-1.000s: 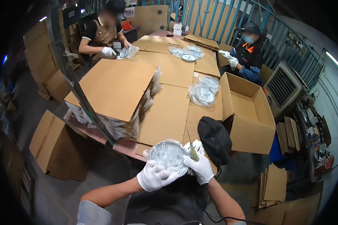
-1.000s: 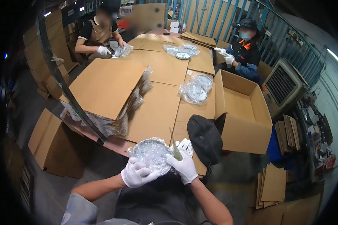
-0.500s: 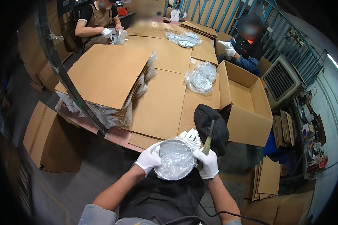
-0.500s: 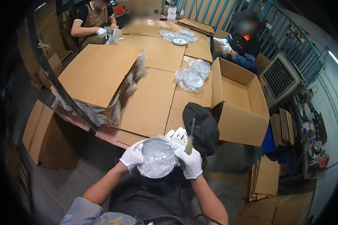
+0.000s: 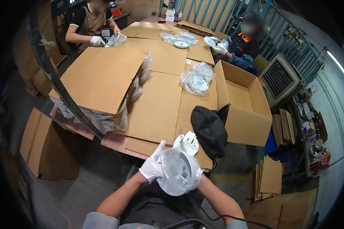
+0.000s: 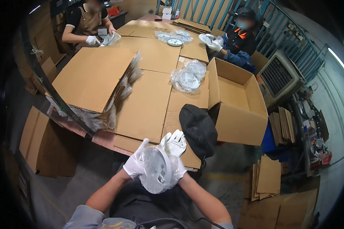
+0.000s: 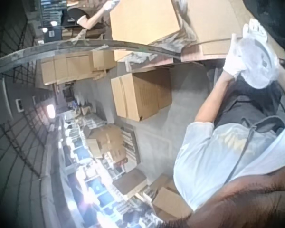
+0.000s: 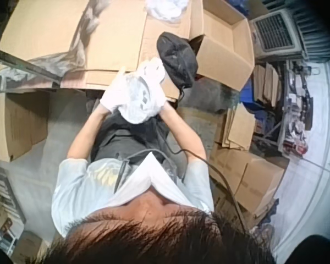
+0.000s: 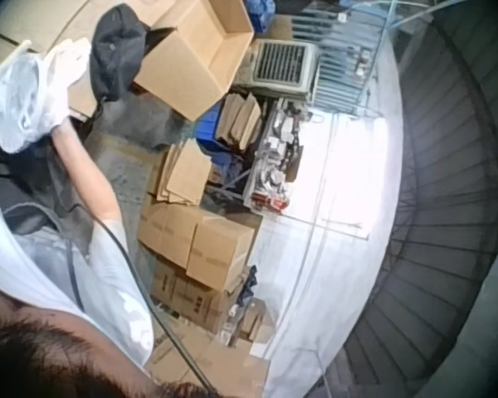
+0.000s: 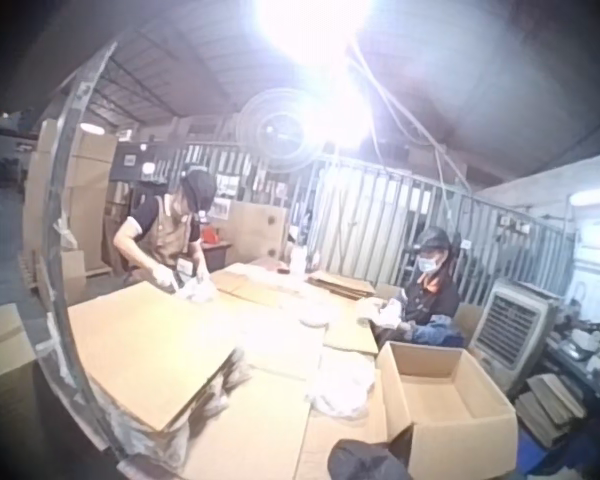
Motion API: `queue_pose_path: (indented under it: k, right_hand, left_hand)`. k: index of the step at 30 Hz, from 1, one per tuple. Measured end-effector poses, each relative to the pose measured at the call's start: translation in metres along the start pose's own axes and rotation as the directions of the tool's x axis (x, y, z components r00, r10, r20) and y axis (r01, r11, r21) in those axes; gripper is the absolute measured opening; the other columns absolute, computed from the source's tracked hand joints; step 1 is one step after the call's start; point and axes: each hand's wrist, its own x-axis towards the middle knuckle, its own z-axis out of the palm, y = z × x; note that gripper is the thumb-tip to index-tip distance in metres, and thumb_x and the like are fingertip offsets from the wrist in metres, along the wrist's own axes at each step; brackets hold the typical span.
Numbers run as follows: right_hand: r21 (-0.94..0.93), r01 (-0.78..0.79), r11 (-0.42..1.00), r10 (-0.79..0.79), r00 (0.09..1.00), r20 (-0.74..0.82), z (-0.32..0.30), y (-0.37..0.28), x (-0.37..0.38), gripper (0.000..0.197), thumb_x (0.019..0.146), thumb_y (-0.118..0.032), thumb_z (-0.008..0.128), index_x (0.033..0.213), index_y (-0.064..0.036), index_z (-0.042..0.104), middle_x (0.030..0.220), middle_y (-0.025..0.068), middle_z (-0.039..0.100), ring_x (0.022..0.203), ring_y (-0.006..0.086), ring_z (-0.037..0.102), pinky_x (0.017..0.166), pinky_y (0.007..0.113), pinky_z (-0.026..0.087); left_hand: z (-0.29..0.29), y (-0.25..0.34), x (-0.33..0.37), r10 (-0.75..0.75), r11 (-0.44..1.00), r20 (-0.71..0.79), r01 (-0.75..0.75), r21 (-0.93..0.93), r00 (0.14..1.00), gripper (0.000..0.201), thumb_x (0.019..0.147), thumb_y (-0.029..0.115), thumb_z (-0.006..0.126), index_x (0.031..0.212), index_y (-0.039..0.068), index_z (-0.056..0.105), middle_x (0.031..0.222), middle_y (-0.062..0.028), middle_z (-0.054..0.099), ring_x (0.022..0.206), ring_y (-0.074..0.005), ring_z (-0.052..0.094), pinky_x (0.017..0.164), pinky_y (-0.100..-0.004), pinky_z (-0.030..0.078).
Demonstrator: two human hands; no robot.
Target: The person assembles circular metal housings by securing them with screws using an electric screwdriver.
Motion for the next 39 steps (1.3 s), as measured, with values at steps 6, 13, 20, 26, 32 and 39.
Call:
queue_pose_path:
  k: [6, 13, 20, 26, 32, 39]
  right_hand:
    - [-0.378, 0.234, 0.896, -0.336, 0.913, -0.230, -0.013, 0.023, -0.028, 0.037, 0.104, -0.017, 0.042, 0.137, -0.0003, 0.048, 0.132, 0.0142, 0.058, 0.111, 0.0190, 0.061, 0.093, 0.031, 0.052]
    - [-0.754, 0.197, 0.626, -0.523, 0.823, -0.220, 0.041, -0.038, -0.061, 0.041, 0.095, -0.027, 0.066, 0.118, 0.0067, 0.058, 0.091, 0.0095, 0.070, 0.065, 0.0115, 0.065, 0.050, 0.021, 0.047]
    - [-0.881, 0.042, 0.472, -0.551, 0.794, -0.257, 0.032, 0.005, -0.034, 0.029, 0.091, -0.020, 0.071, 0.109, 0.0016, 0.062, 0.087, 0.0051, 0.070, 0.066, 0.0097, 0.066, 0.054, 0.023, 0.050]
    - [-0.684, -0.089, 0.724, -0.194, 0.926, -0.325, 0.016, 0.031, -0.043, 0.032, 0.089, -0.020, 0.072, 0.110, 0.0000, 0.060, 0.092, 0.0084, 0.071, 0.070, 0.0105, 0.066, 0.056, 0.021, 0.047]
    - [-0.758, 0.099, 0.644, -0.482, 0.822, -0.303, 0.003, 0.016, -0.063, 0.035, 0.090, -0.016, 0.070, 0.117, 0.0047, 0.061, 0.094, 0.0099, 0.072, 0.071, 0.0109, 0.067, 0.058, 0.021, 0.049]
    - [-0.832, 0.183, 0.523, -0.606, 0.767, -0.213, 0.007, -0.012, -0.054, 0.039, 0.091, -0.018, 0.070, 0.121, 0.0058, 0.060, 0.085, 0.0042, 0.067, 0.065, 0.0088, 0.062, 0.051, 0.022, 0.049]
  left_hand:
    - [0.020, -0.004, 0.012, 0.202, 0.973, -0.295, -0.158, 0.166, 0.934, 0.039, 0.082, -0.001, 0.070, 0.119, -0.003, 0.059, 0.103, -0.0046, 0.067, 0.093, -0.0110, 0.062, 0.084, -0.0258, 0.051]
    - [-0.005, -0.020, 0.019, 0.361, 0.899, -0.597, -0.097, 0.427, 0.717, 0.021, 0.092, 0.009, 0.059, 0.111, 0.001, 0.060, 0.098, -0.0071, 0.067, 0.087, -0.0119, 0.061, 0.080, -0.0263, 0.050]
    - [0.027, -0.037, 0.028, 0.288, 0.958, -0.662, -0.207, 0.201, 0.692, 0.035, 0.080, 0.004, 0.073, 0.109, 0.006, 0.053, 0.100, -0.0040, 0.061, 0.092, -0.0131, 0.059, 0.082, -0.0271, 0.049]
    - [0.038, -0.027, 0.031, 0.137, 0.976, -0.704, -0.218, -0.026, 0.697, 0.035, 0.085, -0.002, 0.065, 0.117, 0.008, 0.052, 0.105, -0.0043, 0.059, 0.095, -0.0151, 0.059, 0.083, -0.0281, 0.050]
    - [0.003, -0.048, 0.032, 0.172, 0.981, -0.719, -0.183, 0.063, 0.673, 0.030, 0.084, 0.004, 0.068, 0.112, 0.006, 0.057, 0.100, -0.0046, 0.063, 0.091, -0.0147, 0.059, 0.081, -0.0273, 0.049]
    - [0.020, -0.032, 0.021, 0.231, 0.968, -0.568, -0.127, 0.217, 0.790, 0.040, 0.077, 0.012, 0.081, 0.108, 0.003, 0.056, 0.099, -0.0059, 0.064, 0.089, -0.0131, 0.059, 0.081, -0.0291, 0.050]
